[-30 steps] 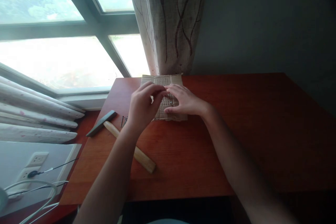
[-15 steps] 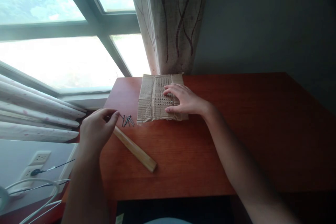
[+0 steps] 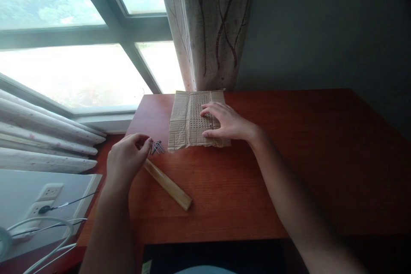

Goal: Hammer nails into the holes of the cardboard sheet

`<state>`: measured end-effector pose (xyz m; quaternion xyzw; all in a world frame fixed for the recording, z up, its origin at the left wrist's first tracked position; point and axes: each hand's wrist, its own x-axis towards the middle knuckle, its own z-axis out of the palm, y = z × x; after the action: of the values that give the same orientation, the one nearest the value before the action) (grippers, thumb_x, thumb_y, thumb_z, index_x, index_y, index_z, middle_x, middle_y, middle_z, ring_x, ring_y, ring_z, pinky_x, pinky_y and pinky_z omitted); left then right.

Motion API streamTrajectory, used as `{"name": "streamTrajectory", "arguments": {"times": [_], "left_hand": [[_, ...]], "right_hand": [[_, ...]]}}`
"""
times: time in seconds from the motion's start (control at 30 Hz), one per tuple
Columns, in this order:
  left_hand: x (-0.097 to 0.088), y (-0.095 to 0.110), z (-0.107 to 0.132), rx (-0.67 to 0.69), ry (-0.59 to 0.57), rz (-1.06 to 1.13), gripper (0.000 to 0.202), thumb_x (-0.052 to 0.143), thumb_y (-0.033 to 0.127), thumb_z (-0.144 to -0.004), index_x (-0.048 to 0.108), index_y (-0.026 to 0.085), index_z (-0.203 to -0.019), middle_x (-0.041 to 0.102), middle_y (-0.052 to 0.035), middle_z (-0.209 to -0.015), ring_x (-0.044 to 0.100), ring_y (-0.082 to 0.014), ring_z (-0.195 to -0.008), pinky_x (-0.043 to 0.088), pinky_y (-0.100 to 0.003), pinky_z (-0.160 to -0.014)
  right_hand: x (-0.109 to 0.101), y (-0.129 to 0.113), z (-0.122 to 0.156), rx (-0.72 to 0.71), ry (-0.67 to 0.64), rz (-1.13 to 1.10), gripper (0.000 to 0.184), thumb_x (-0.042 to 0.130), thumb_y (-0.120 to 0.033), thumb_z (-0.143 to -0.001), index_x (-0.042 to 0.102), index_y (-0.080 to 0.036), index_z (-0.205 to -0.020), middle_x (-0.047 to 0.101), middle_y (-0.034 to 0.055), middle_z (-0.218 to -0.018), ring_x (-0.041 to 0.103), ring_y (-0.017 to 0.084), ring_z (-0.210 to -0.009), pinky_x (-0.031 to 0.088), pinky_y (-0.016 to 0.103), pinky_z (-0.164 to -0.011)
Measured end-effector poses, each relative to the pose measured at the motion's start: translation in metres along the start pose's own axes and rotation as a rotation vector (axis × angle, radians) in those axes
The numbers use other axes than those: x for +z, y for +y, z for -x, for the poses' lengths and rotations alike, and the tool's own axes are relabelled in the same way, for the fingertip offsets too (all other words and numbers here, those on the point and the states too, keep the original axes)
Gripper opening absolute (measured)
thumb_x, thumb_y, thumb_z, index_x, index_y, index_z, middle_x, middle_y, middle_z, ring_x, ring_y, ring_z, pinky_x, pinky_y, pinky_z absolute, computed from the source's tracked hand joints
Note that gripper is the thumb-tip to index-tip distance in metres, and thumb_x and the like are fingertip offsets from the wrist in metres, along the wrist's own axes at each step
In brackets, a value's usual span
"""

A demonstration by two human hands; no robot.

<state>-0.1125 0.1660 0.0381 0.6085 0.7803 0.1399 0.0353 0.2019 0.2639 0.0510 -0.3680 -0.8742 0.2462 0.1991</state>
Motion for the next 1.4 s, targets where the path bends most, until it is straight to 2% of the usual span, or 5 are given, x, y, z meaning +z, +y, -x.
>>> {"name": "streamTrajectory", "arguments": {"times": [0.2, 0.57, 0.77, 1.0, 1.4], "left_hand": [[-0.010, 0.060, 0.000, 0.283, 0.147, 0.392, 0.019, 0.063, 0.036, -0.090, 0.074, 0.021, -0.091, 0.068, -0.0005, -0.078, 0.060, -0.0132, -0.063, 0.046, -0.026, -0.063], [0.014, 0.139, -0.029, 0.701, -0.121, 0.300, 0.013, 0.065, 0.020, -0.088, 0.078, 0.021, -0.088, 0.072, -0.0055, -0.094, 0.064, -0.0165, -0.075, 0.044, -0.028, -0.066], [-0.017, 0.145, -0.018, 0.542, 0.295, 0.778, 0.009, 0.064, 0.022, -0.091, 0.072, 0.019, -0.088, 0.067, -0.0027, -0.084, 0.060, -0.0124, -0.074, 0.045, -0.022, -0.060], [-0.053, 0.091, -0.007, 0.229, 0.448, 0.601, 0.013, 0.071, 0.031, -0.082, 0.071, 0.018, -0.081, 0.066, 0.0003, -0.076, 0.057, -0.0103, -0.064, 0.045, -0.023, -0.057], [-0.013, -0.004, -0.013, -0.090, -0.285, -0.132, 0.038, 0.051, 0.054, -0.085, 0.074, 0.025, -0.086, 0.073, -0.0060, -0.081, 0.067, -0.0268, -0.082, 0.039, -0.031, -0.065]], "right_hand": [[0.001, 0.001, 0.000, 0.001, 0.007, -0.011, 0.052, 0.082, -0.042, -0.077, 0.064, -0.024, -0.122, 0.053, 0.0110, -0.153, 0.042, 0.030, -0.146, 0.030, 0.050, -0.121], [0.007, 0.005, -0.004, -0.006, 0.025, -0.009, 0.060, 0.082, -0.038, -0.074, 0.063, -0.020, -0.128, 0.054, 0.0136, -0.152, 0.044, 0.032, -0.145, 0.032, 0.051, -0.120], [0.002, 0.002, -0.002, 0.005, 0.010, -0.020, 0.058, 0.082, -0.045, -0.076, 0.063, -0.022, -0.126, 0.052, 0.0126, -0.153, 0.042, 0.031, -0.147, 0.030, 0.051, -0.122], [0.000, 0.001, -0.001, 0.006, -0.009, -0.003, 0.053, 0.081, -0.042, -0.078, 0.063, -0.022, -0.124, 0.051, 0.0125, -0.154, 0.041, 0.030, -0.148, 0.029, 0.049, -0.122], [0.001, 0.002, 0.000, 0.005, -0.010, -0.005, 0.052, 0.080, -0.043, -0.079, 0.063, -0.023, -0.124, 0.051, 0.0116, -0.155, 0.041, 0.029, -0.148, 0.028, 0.050, -0.122]]}}
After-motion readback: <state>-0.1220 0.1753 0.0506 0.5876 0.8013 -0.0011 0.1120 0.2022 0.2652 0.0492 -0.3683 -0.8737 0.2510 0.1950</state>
